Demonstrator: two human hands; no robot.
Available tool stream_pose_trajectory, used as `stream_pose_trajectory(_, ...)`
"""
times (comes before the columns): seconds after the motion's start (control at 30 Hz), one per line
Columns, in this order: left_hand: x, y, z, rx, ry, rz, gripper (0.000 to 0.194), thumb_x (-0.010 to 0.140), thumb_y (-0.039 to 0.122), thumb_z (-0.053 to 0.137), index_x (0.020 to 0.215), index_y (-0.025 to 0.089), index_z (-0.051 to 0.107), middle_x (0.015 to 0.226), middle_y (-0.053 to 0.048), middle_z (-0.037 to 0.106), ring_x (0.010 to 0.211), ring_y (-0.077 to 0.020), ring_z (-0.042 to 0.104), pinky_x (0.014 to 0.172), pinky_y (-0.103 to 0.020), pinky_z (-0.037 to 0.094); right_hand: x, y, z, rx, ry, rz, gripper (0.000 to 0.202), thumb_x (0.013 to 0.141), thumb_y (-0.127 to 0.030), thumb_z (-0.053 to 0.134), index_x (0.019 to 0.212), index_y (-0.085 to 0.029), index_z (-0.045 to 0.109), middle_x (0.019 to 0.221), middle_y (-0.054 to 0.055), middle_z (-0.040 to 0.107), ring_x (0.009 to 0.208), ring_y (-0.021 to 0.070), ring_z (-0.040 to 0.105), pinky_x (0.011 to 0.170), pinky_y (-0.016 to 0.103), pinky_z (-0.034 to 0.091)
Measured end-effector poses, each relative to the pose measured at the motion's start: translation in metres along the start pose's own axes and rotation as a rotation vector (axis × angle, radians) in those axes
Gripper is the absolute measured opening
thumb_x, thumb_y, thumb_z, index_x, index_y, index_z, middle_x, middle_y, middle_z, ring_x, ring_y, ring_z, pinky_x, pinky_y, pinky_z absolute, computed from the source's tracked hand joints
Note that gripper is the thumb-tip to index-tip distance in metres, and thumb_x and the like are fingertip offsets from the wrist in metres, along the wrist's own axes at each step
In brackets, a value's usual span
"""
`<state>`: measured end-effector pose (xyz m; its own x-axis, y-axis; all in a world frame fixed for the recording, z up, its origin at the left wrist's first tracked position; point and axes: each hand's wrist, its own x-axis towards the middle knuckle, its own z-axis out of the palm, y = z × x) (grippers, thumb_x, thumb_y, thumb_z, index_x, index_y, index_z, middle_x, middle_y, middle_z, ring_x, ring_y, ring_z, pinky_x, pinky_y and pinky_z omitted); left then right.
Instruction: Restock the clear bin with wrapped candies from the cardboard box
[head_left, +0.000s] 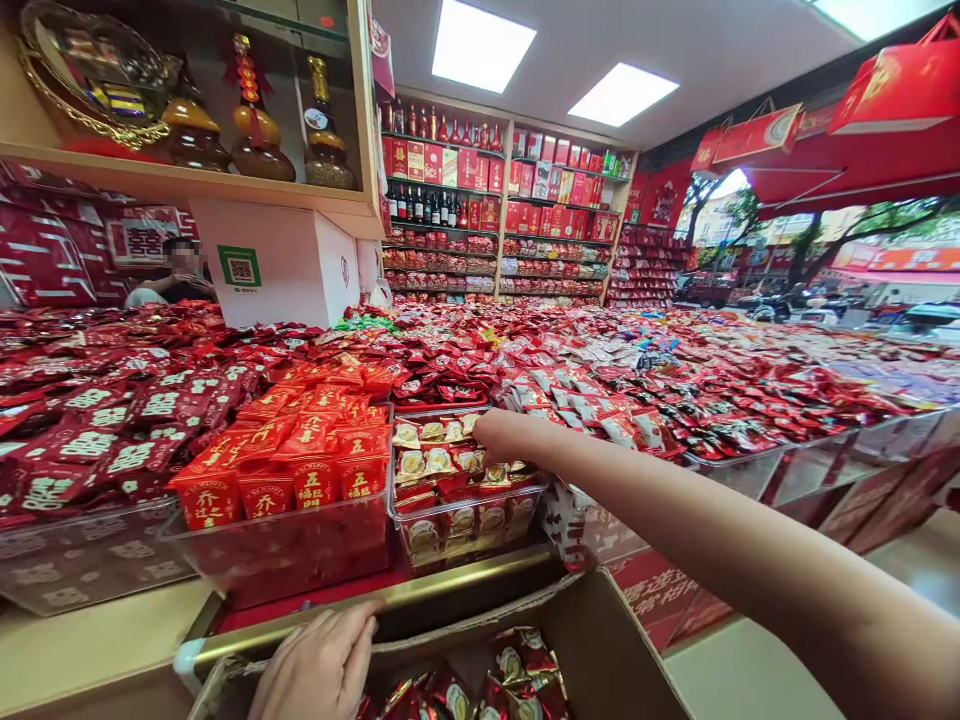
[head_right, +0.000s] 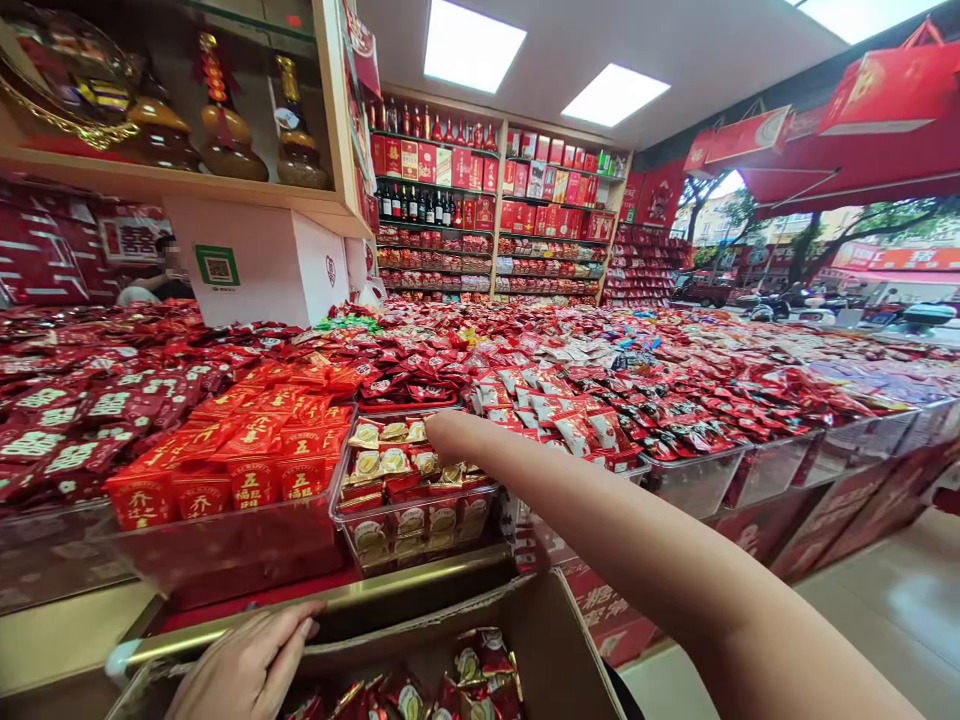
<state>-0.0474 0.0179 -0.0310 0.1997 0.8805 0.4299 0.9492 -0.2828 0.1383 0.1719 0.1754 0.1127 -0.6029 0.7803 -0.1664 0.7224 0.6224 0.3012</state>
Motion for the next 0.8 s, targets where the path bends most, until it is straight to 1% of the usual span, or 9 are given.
stream_pose_trajectory(0.1,0.0,0.001,0.0,-0.013,0.001,-0.004,0.022,0.079,0.03,0.043,0.089,0.027,0.063,0.084,0.001,0.071,0.078,-0.0182,0.065,0.069,-0.027,0.048,-0.006,-0.002,0.0,-0.029,-0.053,-0.026,0.032,0.065,-0.024,0.06,0.09,-0.005,0.064,0.086,0.015,0.064,0.08,0.0226,0.059,0.065,0.026,0.043)
stream_pose_trajectory(0.23,0.0,0.001,0.0,-0.012,-0.015,0.0,0.023,0.08,0.03,0.042,0.09,0.026,0.062,0.085,0.001,0.071,0.078,-0.0177,0.064,0.07,-0.027,0.047,-0.012,-0.003,0.004,-0.039,-0.084,-0.07,0.032,0.063,-0.018,0.06,0.091,-0.005,0.062,0.09,0.015,0.063,0.08,0.0219,0.058,0.064,0.025,0.042)
stream_pose_trajectory(0.37,0.001,0.0,0.0,0.018,-0.019,0.006,0.024,0.08,0.032,0.042,0.09,0.026,0.062,0.084,0.001,0.071,0.078,-0.018,0.064,0.068,-0.026,0.047,-0.013,0.001,0.007,-0.028,-0.032,-0.103,0.031,0.067,-0.013,0.053,0.096,-0.005,0.059,0.096,0.015,0.061,0.086,0.0213,0.057,0.067,0.024,0.042)
stream_pose_trajectory(0.47,0.001,-0.001,0.0,0.029,-0.023,0.012,0.024,0.08,0.033,0.042,0.09,0.026,0.062,0.085,0.002,0.071,0.079,-0.0177,0.064,0.069,-0.026,0.047,-0.011,0.005,0.01,-0.026,0.014,-0.114,0.031,0.069,-0.012,0.051,0.099,-0.005,0.057,0.096,0.015,0.061,0.087,0.0211,0.056,0.069,0.024,0.041)
stream_pose_trajectory(0.63,0.0,-0.001,0.0,0.033,-0.041,0.008,0.025,0.081,0.033,0.04,0.091,0.025,0.062,0.087,0.002,0.071,0.081,-0.0173,0.064,0.071,-0.026,0.047,-0.005,0.009,0.018,-0.039,0.067,-0.105,0.025,0.072,-0.01,0.048,0.093,-0.007,0.06,0.089,0.015,0.063,0.083,0.0209,0.058,0.068,0.024,0.041)
stream_pose_trajectory(0.8,0.002,0.001,0.001,0.056,-0.055,-0.007,0.027,0.082,0.033,0.038,0.092,0.024,0.062,0.087,0.0,0.071,0.081,-0.0177,0.063,0.071,-0.027,0.046,-0.006,0.011,0.02,-0.05,0.146,-0.071,0.025,0.076,-0.006,0.039,0.088,-0.007,0.062,0.085,0.016,0.063,0.083,0.0209,0.059,0.07,0.026,0.041)
